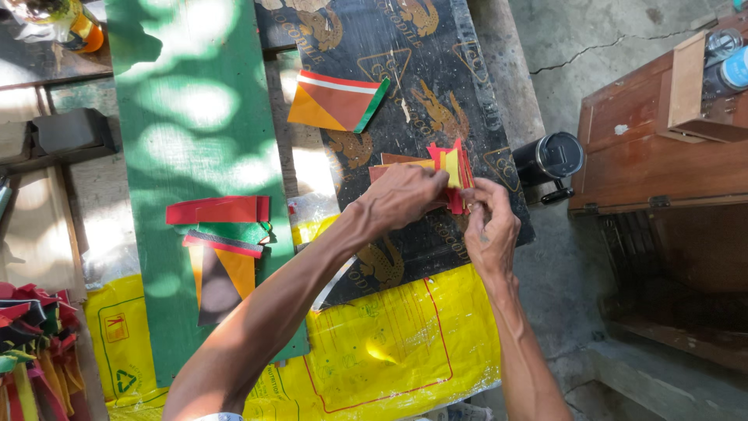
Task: The person assembles small paper crafts by layering and folding colored paper pieces. They pick up individual pieces, align edges, and fold them into compact shapes, placing finished units on the table.
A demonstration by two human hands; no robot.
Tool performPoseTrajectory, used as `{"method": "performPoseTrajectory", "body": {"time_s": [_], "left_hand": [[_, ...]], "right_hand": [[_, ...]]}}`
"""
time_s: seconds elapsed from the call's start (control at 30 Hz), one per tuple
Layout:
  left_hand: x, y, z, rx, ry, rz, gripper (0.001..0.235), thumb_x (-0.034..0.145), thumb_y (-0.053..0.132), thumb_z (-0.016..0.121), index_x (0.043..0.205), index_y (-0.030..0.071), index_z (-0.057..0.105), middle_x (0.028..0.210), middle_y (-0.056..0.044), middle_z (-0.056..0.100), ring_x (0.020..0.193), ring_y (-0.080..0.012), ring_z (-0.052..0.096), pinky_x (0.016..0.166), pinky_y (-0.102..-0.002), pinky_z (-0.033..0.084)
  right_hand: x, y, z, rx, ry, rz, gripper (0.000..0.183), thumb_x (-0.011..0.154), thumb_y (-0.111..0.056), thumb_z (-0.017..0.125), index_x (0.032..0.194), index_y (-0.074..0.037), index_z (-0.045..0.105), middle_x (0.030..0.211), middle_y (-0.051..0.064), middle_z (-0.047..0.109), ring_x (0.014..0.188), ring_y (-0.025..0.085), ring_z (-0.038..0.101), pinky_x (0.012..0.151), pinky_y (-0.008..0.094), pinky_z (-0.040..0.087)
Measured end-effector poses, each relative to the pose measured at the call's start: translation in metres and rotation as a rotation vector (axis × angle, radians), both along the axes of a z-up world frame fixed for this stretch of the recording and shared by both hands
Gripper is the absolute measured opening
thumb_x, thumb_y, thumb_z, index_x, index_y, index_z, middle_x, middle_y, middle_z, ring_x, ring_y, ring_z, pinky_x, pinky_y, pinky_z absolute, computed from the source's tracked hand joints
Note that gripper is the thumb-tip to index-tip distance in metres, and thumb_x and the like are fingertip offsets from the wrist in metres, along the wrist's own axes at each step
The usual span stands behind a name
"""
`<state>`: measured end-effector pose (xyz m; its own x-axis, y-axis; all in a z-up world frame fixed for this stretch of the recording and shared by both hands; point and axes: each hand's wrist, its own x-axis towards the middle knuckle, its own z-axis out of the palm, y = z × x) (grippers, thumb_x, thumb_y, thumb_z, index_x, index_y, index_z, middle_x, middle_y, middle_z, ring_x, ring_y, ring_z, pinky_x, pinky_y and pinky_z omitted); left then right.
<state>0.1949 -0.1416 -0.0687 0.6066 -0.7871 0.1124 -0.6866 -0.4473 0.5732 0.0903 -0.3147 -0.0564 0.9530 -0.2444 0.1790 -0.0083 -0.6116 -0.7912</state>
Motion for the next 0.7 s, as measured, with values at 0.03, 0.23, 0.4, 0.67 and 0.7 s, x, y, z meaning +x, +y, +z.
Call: {"method": "performPoseTrajectory", "body": {"time_s": [0.03, 0.23, 0.4, 0.67, 0.7], "left_hand": [[0.004, 0.001, 0.001, -0.054, 0.047, 0.024, 0.026, 0.089, 0.021, 0.072, 0.097, -0.001, 0.061, 0.084, -0.018, 0.070, 0.070, -0.0330, 0.071, 0.064, -0.047, 0.057], [0.041, 0.025, 0.027, -0.499, 0.046, 0.450, 0.014, 0.099, 0.007, 0.061, 0.112, 0.004, 0.066, 0.090, -0.014, 0.073, 0.080, -0.0273, 0.071, 0.073, -0.042, 0.057], [0.044, 0.053, 0.040, -0.785, 0.621, 0.042, 0.018, 0.100, 0.012, 0.066, 0.115, 0.002, 0.068, 0.105, -0.011, 0.072, 0.101, -0.0149, 0.066, 0.094, -0.034, 0.056], [-0.012, 0.007, -0.002, -0.186, 0.474, -0.279, 0.016, 0.081, 0.003, 0.065, 0.094, -0.002, 0.072, 0.144, -0.013, 0.062, 0.108, -0.0314, 0.067, 0.087, -0.042, 0.054], [-0.011, 0.003, -0.004, -0.107, 0.451, -0.271, 0.017, 0.082, 0.004, 0.066, 0.097, -0.001, 0.073, 0.145, -0.011, 0.061, 0.107, -0.0328, 0.067, 0.088, -0.043, 0.053]], "right_hand": [[0.001, 0.001, 0.002, -0.070, -0.023, 0.029, 0.033, 0.095, 0.008, 0.057, 0.127, 0.003, 0.060, 0.106, 0.015, 0.074, 0.096, 0.023, 0.073, 0.085, 0.035, 0.058], [0.019, 0.009, 0.011, -0.301, -0.038, 0.134, 0.028, 0.088, -0.002, 0.074, 0.114, 0.004, 0.068, 0.093, 0.018, 0.068, 0.082, 0.031, 0.068, 0.074, 0.041, 0.055], [0.031, 0.004, 0.017, -0.411, -0.090, 0.172, 0.035, 0.078, -0.007, 0.082, 0.108, 0.005, 0.067, 0.096, 0.022, 0.067, 0.087, 0.039, 0.066, 0.076, 0.046, 0.053], [0.039, -0.021, 0.021, -0.243, 0.102, 0.168, 0.016, 0.093, -0.002, 0.067, 0.107, 0.003, 0.073, 0.090, 0.023, 0.071, 0.076, 0.030, 0.073, 0.067, 0.038, 0.054], [0.040, -0.022, 0.017, -0.244, 0.094, 0.168, 0.015, 0.093, -0.002, 0.067, 0.107, 0.003, 0.073, 0.089, 0.023, 0.071, 0.074, 0.030, 0.073, 0.066, 0.037, 0.054]]}}
